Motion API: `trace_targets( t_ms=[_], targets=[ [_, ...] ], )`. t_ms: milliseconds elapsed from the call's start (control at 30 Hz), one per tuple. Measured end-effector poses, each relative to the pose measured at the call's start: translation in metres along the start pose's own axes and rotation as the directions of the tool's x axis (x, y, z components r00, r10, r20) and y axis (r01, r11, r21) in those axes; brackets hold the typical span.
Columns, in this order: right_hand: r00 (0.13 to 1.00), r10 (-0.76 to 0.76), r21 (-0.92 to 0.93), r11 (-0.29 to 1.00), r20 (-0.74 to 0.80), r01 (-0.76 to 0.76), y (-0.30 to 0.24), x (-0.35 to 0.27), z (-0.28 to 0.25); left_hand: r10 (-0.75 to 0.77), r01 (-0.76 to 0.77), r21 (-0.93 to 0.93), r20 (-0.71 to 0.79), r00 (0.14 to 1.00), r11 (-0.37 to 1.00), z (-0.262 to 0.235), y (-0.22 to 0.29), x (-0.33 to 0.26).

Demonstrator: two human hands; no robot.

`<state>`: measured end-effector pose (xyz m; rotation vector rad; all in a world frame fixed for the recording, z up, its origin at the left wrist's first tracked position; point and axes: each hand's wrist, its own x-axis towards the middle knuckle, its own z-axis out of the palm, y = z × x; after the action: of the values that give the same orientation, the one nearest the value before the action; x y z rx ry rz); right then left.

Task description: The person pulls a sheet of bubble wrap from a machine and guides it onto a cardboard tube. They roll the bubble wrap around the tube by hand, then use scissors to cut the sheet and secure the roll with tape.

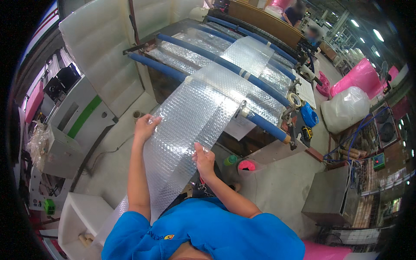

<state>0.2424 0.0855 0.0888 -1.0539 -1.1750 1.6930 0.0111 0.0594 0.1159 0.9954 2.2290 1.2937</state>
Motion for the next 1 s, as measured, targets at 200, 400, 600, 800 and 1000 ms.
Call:
trace_targets(
  t_ms=[200,400,600,800,1000],
  targets=[
    [0.999,-0.008,-0.073,0.997,-0.039,0.005,0.044,0.016,-0.025,-0.117,0.115,0.046,0.061,0.991,0.992,0.036,-0.036,-0.001],
    [0.999,-0.012,-0.068,0.998,-0.043,0.009,0.035,0.009,-0.020,-0.079,0.075,0.074,0.048,0.996,0.994,0.039,-0.041,-0.001],
    [0.993,-0.097,-0.307,0.949,-0.071,0.071,0.089,0.049,-0.051,-0.067,0.060,0.184,0.029,0.997,0.981,0.076,-0.062,0.011],
    [0.996,-0.091,-0.379,0.922,-0.017,0.077,0.109,0.068,-0.057,0.040,-0.036,0.052,-0.081,0.996,0.998,0.091,-0.079,0.013],
    [0.992,-0.108,-0.328,0.941,-0.058,0.084,0.096,0.062,-0.053,0.018,-0.016,0.023,-0.091,0.996,1.000,0.099,-0.080,0.014]
  ],
)
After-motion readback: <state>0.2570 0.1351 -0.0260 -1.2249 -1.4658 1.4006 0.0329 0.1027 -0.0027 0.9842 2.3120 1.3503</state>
